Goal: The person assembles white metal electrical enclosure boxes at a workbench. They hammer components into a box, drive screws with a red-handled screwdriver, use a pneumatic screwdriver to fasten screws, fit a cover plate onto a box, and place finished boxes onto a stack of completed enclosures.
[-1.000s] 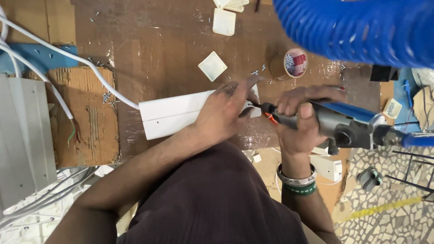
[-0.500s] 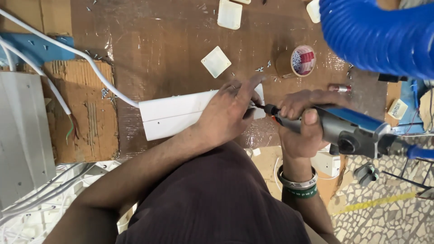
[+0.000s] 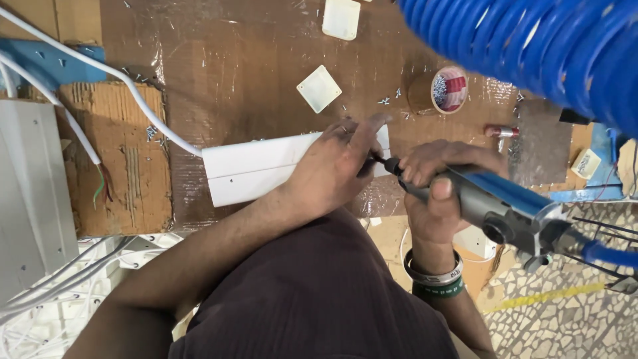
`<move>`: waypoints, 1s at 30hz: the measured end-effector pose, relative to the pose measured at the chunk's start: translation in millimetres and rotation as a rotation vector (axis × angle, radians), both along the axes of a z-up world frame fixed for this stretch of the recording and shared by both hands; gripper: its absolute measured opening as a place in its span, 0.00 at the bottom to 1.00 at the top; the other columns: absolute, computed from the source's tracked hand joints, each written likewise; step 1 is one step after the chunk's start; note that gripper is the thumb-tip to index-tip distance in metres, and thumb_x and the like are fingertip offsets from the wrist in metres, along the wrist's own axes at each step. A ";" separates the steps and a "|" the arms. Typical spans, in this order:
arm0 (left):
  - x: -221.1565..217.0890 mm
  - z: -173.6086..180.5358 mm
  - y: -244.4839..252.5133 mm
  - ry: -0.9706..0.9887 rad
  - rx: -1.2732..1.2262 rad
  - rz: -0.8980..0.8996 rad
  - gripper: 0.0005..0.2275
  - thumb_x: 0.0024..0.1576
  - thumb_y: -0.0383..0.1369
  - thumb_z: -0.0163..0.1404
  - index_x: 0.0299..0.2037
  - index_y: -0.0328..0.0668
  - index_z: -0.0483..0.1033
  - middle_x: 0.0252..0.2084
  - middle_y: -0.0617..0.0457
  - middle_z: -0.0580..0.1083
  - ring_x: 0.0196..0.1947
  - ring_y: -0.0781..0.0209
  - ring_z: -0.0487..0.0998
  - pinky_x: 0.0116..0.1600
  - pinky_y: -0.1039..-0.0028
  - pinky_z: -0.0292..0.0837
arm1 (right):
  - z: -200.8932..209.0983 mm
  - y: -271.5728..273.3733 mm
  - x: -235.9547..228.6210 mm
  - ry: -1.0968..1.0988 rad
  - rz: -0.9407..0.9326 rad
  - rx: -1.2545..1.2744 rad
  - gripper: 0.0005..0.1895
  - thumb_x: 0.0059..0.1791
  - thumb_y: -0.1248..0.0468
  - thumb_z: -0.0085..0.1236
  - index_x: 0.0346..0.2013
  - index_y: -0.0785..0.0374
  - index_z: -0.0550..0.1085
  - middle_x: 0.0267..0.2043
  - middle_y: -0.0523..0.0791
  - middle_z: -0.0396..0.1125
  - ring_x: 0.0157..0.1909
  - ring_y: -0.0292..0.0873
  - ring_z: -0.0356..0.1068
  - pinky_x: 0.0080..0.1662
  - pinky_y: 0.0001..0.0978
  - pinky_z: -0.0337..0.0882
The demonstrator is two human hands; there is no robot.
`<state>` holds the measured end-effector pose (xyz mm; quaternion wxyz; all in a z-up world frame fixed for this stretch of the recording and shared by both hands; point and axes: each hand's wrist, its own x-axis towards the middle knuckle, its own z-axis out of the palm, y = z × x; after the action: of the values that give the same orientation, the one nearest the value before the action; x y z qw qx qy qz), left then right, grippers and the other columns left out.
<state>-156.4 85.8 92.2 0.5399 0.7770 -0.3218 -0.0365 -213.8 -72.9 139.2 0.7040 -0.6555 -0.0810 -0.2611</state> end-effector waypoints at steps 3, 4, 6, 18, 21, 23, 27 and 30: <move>2.1 -1.7 -1.6 -0.051 -0.012 0.004 0.33 0.51 0.24 0.58 0.67 0.33 0.56 0.40 0.48 0.80 0.49 0.42 0.77 0.62 0.55 0.70 | -13.9 -5.6 1.0 0.037 0.053 0.072 0.20 0.55 0.59 0.66 0.51 0.64 0.65 0.29 0.47 0.62 0.27 0.43 0.64 0.36 0.37 0.72; 2.5 -1.1 -2.1 -0.050 -0.012 0.008 0.33 0.51 0.24 0.58 0.67 0.33 0.56 0.40 0.48 0.80 0.49 0.42 0.77 0.62 0.55 0.70 | -13.2 -3.9 3.1 0.038 0.057 0.071 0.20 0.55 0.59 0.66 0.51 0.64 0.65 0.29 0.47 0.62 0.27 0.43 0.64 0.36 0.37 0.72; 2.2 -0.1 -0.6 0.052 0.018 -0.011 0.34 0.50 0.25 0.58 0.68 0.33 0.56 0.39 0.49 0.80 0.48 0.43 0.77 0.58 0.57 0.72 | -12.6 1.8 6.6 0.105 0.095 0.148 0.20 0.55 0.61 0.65 0.53 0.63 0.64 0.28 0.45 0.62 0.29 0.40 0.63 0.35 0.35 0.70; 2.2 -6.4 0.2 0.014 0.016 -0.024 0.37 0.53 0.27 0.58 0.71 0.29 0.51 0.42 0.50 0.80 0.47 0.42 0.77 0.52 0.56 0.74 | -21.3 8.1 3.4 0.022 -0.019 0.047 0.19 0.55 0.65 0.65 0.53 0.59 0.63 0.27 0.45 0.61 0.27 0.42 0.64 0.32 0.34 0.71; 0.3 -10.0 -1.7 0.018 0.011 -0.019 0.38 0.52 0.27 0.58 0.72 0.30 0.50 0.42 0.50 0.80 0.47 0.43 0.78 0.50 0.57 0.75 | -22.4 7.1 3.8 -0.007 -0.025 0.053 0.17 0.55 0.65 0.65 0.49 0.61 0.63 0.27 0.46 0.60 0.26 0.41 0.63 0.31 0.32 0.69; -0.7 -11.9 -2.9 0.014 0.018 -0.016 0.38 0.52 0.27 0.58 0.72 0.30 0.50 0.41 0.50 0.80 0.47 0.43 0.78 0.50 0.57 0.75 | -22.0 9.1 5.3 -0.022 -0.005 0.064 0.17 0.56 0.65 0.65 0.48 0.61 0.63 0.27 0.46 0.60 0.26 0.41 0.63 0.30 0.32 0.69; -3.6 -16.0 -4.1 -0.013 0.012 0.005 0.37 0.53 0.27 0.58 0.72 0.30 0.50 0.41 0.51 0.80 0.48 0.44 0.79 0.49 0.58 0.76 | -19.7 13.8 5.4 -0.026 -0.002 0.044 0.19 0.55 0.66 0.65 0.53 0.61 0.62 0.27 0.46 0.61 0.27 0.41 0.62 0.31 0.31 0.68; -4.6 -12.7 -2.4 0.001 0.037 0.022 0.38 0.52 0.29 0.60 0.71 0.30 0.51 0.39 0.47 0.79 0.46 0.43 0.78 0.48 0.56 0.75 | -21.3 16.1 5.0 -0.064 -0.016 0.010 0.19 0.55 0.65 0.64 0.52 0.61 0.62 0.27 0.46 0.61 0.25 0.40 0.62 0.30 0.32 0.69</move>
<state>-161.0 83.4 79.5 0.5259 0.7904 -0.3120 -0.0369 -208.8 -56.8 117.9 0.7020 -0.6440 -0.0970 -0.2881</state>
